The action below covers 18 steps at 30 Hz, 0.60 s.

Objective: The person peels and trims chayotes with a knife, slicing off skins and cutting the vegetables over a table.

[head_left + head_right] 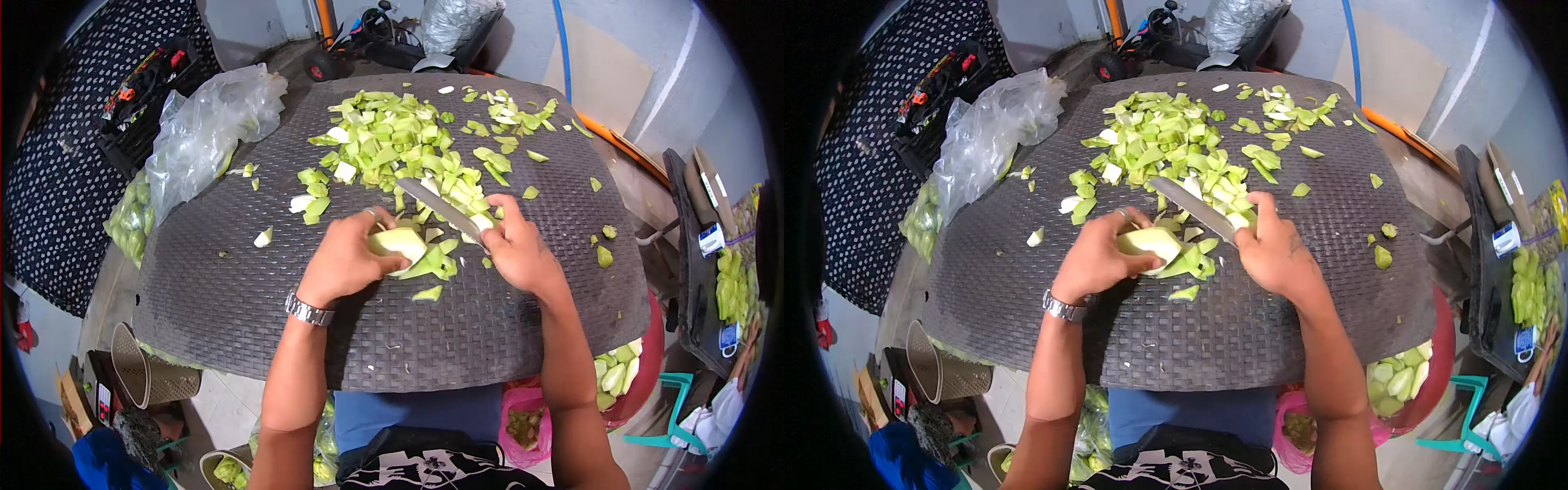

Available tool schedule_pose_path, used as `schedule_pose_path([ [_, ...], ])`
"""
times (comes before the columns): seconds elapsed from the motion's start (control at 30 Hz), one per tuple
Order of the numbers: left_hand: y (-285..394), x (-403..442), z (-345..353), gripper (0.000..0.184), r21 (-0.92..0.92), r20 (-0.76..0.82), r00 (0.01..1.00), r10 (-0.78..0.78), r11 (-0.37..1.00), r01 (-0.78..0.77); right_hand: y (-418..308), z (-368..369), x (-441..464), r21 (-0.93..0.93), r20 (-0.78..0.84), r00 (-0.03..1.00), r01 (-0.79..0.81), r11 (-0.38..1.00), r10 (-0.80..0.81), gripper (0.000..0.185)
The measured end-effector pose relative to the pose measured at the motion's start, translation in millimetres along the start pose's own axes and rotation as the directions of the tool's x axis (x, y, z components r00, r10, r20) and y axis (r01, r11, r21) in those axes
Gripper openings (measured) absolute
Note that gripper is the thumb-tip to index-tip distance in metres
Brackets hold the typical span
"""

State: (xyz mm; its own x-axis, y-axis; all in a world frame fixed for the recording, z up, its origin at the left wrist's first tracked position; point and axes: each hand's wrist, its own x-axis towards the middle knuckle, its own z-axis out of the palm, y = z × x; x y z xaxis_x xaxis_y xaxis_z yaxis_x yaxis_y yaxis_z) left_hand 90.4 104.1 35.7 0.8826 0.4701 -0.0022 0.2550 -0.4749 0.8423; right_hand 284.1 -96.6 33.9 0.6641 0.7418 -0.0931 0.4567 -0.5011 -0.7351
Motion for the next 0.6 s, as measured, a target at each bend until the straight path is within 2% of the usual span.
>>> schedule_pose_path([
  [0.07,0.8,-1.1,-5.7,0.037,0.015,-0.096,0.994,0.057,0.998,-0.056,2.4,1.3,2.0,-0.003,-0.035,0.999,-0.04,0.999,0.04,0.059],
  [0.1,5.0,-1.9,-8.1,0.035,0.008,-0.119,0.993,0.017,1.0,-0.016,3.4,3.5,4.4,0.005,-0.058,0.996,-0.072,0.997,0.072,0.061],
  [0.13,3.3,0.2,-8.9,0.033,-0.084,-0.113,0.993,-0.016,0.996,0.006,0.6,4.6,5.5,0.013,-0.081,0.991,-0.103,0.995,0.104,0.062],
  [0.2,-7.0,6.1,-9.7,0.031,-0.263,-0.099,0.992,-0.079,0.963,0.05,-12.6,-0.9,0.9,0.043,-0.032,0.992,-0.12,0.992,0.122,0.066],
  [0.23,-11.0,9.3,-7.3,0.026,-0.281,-0.113,0.991,-0.074,0.959,0.039,-17.9,-2.7,-1.4,0.059,-0.005,0.992,-0.129,0.99,0.13,0.068],
  [0.33,-15.1,15.0,-7.4,0.02,-0.469,-0.056,0.984,-0.171,0.874,0.125,-7.5,-2.8,1.9,0.277,0.157,0.98,-0.16,0.948,0.119,0.072],
  [0.37,-26.2,20.5,-4.1,0.024,-0.539,-0.054,0.987,-0.152,0.836,0.1,-7.5,-4.3,1.2,0.375,0.218,0.972,-0.171,0.911,0.093,0.072],
  [0.4,-34.4,23.9,-1.0,0.027,-0.764,-0.037,0.989,-0.144,0.641,0.065,-8.3,-6.8,1.0,0.469,0.271,0.961,-0.185,0.863,0.059,0.071],
  [0.43,-33.4,25.1,2.5,0.031,-0.921,-0.02,0.991,-0.13,0.388,0.032,-9.2,-9.1,0.3,0.556,0.319,0.948,-0.204,0.805,0.02,0.071],
  [0.47,-32.1,25.3,5.6,0.034,-0.995,-0.005,0.994,-0.112,0.098,0.006,-11.6,-12.2,-2.0,0.601,0.368,0.929,-0.207,0.772,-0.038,0.069],
  [0.5,-30.3,24.8,7.0,0.043,-0.999,0.006,0.995,-0.103,-0.046,0.001,-14.9,-16.2,-5.1,0.644,0.411,0.906,-0.213,0.735,-0.097,0.067],
  [0.53,-22.4,23.1,6.6,0.044,-0.999,0.001,0.997,-0.074,-0.035,-0.002,-16.5,-18.4,-7.2,0.682,0.449,0.879,-0.223,0.696,-0.158,0.065],
  [0.6,-10.7,17.0,5.9,0.047,-1.0,-0.006,1.0,-0.026,-0.018,-0.007,-14.1,-14.3,-12.5,0.651,0.45,0.871,-0.17,0.74,-0.196,0.058],
])
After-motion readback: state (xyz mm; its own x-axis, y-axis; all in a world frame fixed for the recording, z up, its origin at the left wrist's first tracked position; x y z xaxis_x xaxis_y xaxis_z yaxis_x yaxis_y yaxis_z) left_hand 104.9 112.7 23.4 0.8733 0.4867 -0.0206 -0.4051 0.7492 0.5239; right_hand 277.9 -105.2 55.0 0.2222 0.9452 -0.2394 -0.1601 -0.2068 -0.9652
